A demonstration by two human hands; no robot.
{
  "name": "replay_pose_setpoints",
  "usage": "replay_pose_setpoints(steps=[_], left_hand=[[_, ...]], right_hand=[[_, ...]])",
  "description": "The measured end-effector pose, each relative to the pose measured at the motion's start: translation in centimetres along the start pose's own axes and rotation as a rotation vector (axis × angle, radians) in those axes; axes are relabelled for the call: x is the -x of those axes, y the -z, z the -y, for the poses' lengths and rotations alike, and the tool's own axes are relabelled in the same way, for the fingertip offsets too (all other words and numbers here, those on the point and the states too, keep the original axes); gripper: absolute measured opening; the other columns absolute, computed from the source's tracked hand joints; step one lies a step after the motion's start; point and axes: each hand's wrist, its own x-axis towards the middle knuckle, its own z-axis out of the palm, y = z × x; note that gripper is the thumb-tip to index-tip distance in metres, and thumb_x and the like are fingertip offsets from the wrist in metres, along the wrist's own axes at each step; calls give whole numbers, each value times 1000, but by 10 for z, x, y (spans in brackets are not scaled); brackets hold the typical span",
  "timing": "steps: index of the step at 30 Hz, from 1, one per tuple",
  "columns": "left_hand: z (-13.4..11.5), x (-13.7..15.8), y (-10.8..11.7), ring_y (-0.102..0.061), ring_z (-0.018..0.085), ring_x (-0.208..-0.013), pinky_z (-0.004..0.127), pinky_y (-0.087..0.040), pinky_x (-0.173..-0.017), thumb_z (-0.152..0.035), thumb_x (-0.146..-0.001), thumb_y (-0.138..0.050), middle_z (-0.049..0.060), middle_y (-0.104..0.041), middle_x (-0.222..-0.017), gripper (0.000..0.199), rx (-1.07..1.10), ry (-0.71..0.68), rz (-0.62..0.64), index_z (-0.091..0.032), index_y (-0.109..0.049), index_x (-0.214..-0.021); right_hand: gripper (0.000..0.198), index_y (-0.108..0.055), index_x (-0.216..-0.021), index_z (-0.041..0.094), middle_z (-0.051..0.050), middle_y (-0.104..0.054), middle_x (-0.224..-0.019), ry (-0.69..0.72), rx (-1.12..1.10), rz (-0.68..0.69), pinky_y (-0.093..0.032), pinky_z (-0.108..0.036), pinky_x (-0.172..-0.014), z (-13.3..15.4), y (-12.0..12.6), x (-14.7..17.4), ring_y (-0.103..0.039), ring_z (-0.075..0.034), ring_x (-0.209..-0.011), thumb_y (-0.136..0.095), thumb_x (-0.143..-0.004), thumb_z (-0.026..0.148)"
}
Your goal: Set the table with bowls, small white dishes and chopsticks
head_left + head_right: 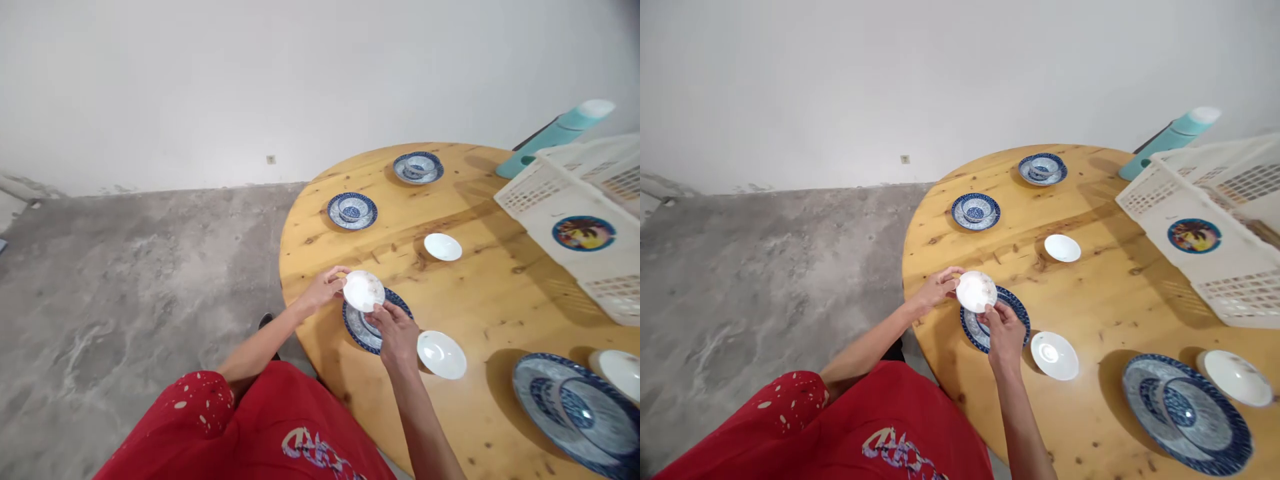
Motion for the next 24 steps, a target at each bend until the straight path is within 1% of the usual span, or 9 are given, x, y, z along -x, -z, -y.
replay_pose_setpoints(steps=[4, 7, 9, 11, 13, 15, 19, 21, 24], left_hand=[[-1, 13, 58, -59, 12, -76, 24, -50, -73, -35, -84, -70, 2, -66, -87, 39, -37, 50, 127, -17, -65, -118], [-1, 16, 100, -57, 12, -73, 24, -48, -73, -35, -83, -72, 0, -66, -84, 39, -68, 120, 194, -17, -67, -117], [-2, 14, 122, -57, 12, -73, 23, -48, -73, -34, -82, -73, 0, -67, -82, 37, -108, 174, 209, -16, -68, -115], [-5, 10, 138, -59, 12, -76, 23, -48, -75, -34, -83, -73, 1, -68, -83, 33, -152, 218, 210, -16, -70, -110], [-8, 3, 147, -60, 13, -78, 23, -49, -76, -32, -84, -71, 1, -69, -84, 28, -180, 238, 218, -16, -71, -106], [-10, -6, 150, -60, 12, -79, 23, -50, -76, -30, -85, -69, 2, -70, -87, 26, -183, 222, 250, -15, -71, -106], [-13, -32, 148, -63, 14, -84, 26, -54, -80, -32, -87, -67, 4, -72, -96, 37, -184, 188, 302, -16, -69, -120], [-14, -49, 145, -64, 14, -79, 27, -55, -78, -36, -88, -66, 3, -71, -90, 43, -238, 183, 297, -17, -67, -127], [-19, -79, 138, -60, 12, -66, 25, -55, -70, -37, -91, -61, 0, -66, -75, 49, -348, 177, 308, -17, -63, -136]], right_hand=[[46, -67, -82, 18, 0, -70, -74, -51, -45, -79, -57, -26, -55, -37, -40, 34, -63, -14, -58, -88, -47, 38], [45, -67, -81, 18, -1, -70, -76, -82, -111, -143, -57, -26, -55, -69, -73, 60, -64, -14, -60, -89, -48, 39], [46, -67, -81, 18, -1, -70, -76, -89, -153, -198, -56, -25, -54, -87, -96, 73, -65, -15, -60, -89, -47, 40], [47, -68, -83, 16, -2, -70, -76, -87, -169, -245, -55, -25, -54, -99, -115, 81, -65, -15, -59, -88, -48, 41], [47, -69, -83, 15, -3, -70, -74, -79, -171, -287, -54, -25, -54, -103, -130, 84, -64, -15, -58, -87, -49, 41], [46, -69, -82, 14, -3, -70, -73, -60, -180, -331, -54, -25, -54, -101, -140, 81, -64, -15, -58, -86, -50, 41], [44, -68, -83, 14, -4, -71, -77, 3, -199, -419, -55, -26, -58, -84, -148, 61, -65, -15, -63, -85, -51, 39], [43, -67, -82, 14, -3, -70, -77, 29, -189, -452, -56, -27, -58, -77, -151, 43, -64, -14, -62, -84, -51, 39], [44, -67, -83, 14, -2, -69, -76, 43, -190, -479, -55, -28, -58, -69, -156, 10, -63, -14, -61, -82, -51, 41]])
